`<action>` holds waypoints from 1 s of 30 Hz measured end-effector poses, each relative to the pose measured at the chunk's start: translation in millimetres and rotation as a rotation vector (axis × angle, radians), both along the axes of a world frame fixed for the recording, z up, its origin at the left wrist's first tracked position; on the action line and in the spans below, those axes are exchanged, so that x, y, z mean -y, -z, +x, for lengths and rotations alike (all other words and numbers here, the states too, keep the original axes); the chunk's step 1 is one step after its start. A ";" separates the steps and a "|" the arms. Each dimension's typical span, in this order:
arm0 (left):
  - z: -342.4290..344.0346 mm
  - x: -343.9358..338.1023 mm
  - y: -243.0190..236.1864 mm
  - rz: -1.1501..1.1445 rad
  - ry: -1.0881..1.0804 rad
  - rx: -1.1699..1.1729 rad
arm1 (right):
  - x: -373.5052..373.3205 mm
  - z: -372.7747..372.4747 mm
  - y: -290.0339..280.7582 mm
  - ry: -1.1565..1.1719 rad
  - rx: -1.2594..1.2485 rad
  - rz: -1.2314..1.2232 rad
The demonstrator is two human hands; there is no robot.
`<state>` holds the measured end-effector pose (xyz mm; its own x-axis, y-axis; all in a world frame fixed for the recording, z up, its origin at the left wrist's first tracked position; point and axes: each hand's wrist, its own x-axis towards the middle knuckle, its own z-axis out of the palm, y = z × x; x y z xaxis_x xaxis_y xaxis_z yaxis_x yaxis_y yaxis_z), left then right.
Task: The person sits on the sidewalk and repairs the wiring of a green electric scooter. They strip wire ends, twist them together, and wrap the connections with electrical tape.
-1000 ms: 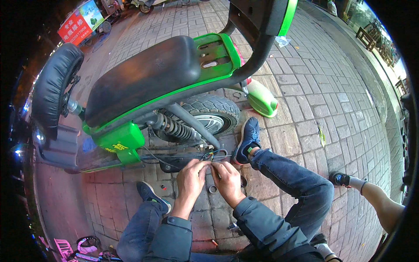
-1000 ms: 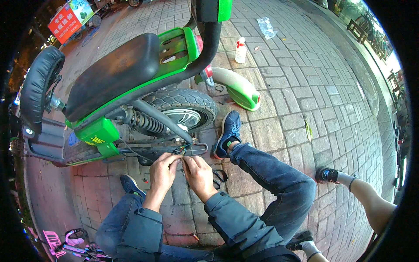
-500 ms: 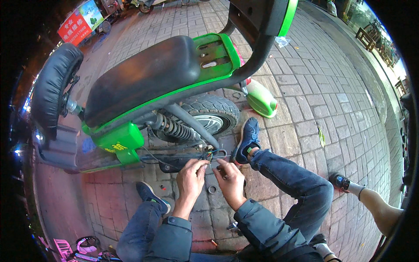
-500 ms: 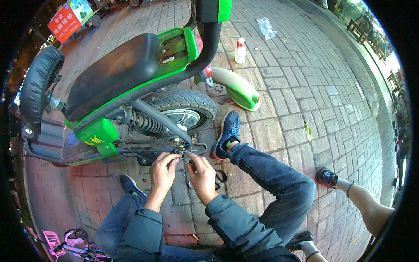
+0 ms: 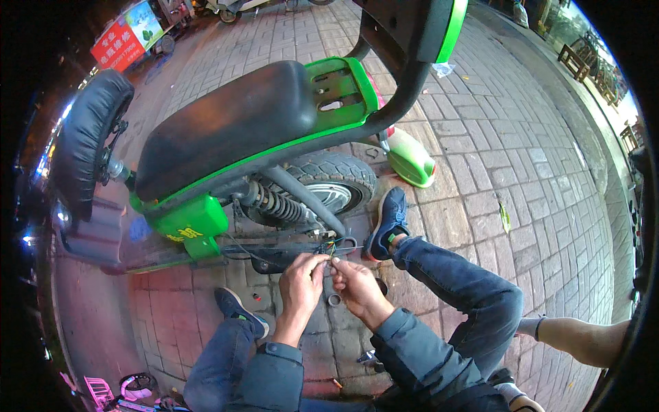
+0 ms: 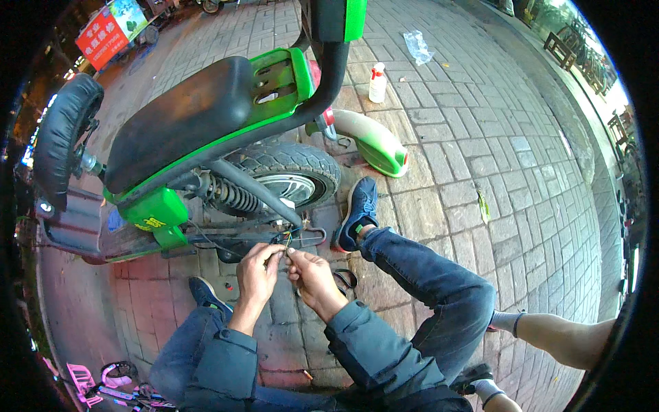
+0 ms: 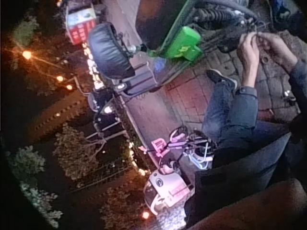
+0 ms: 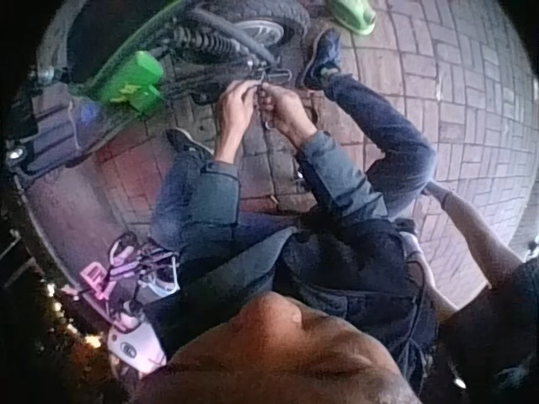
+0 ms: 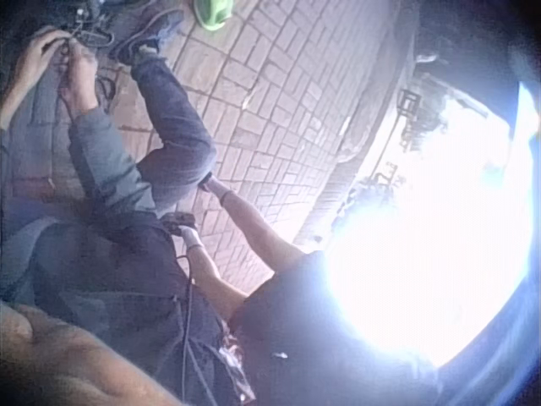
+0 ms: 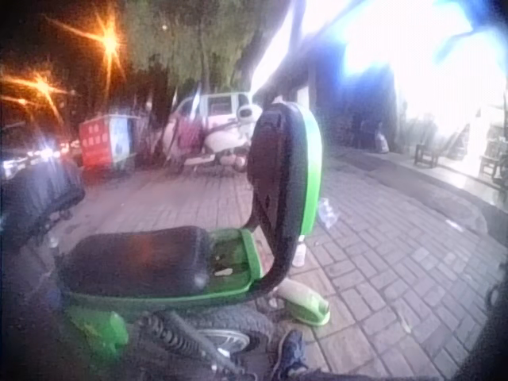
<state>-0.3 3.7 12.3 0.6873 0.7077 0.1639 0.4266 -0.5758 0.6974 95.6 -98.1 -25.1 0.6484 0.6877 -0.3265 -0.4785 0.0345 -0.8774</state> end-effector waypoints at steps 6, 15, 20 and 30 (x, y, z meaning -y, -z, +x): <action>0.3 0.7 0.4 0.019 -0.005 0.012 | 3.0 -2.6 -5.0 0.085 1.213 -0.205; -0.6 1.8 4.9 0.015 -0.029 -0.003 | -7.2 8.7 5.9 -0.093 -0.832 0.166; -0.8 1.4 5.3 -0.016 -0.041 0.012 | 4.7 4.3 -7.9 -0.006 0.628 -0.182; -1.2 1.6 3.5 -0.012 -0.033 -0.030 | -11.5 9.1 1.8 -0.094 -0.544 0.055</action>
<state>-1.6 2.2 8.8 0.6682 0.7316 0.1350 0.4662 -0.5531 0.6905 104.8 -86.6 -26.9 0.3311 0.7600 -0.5593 -0.8656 0.0086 -0.5007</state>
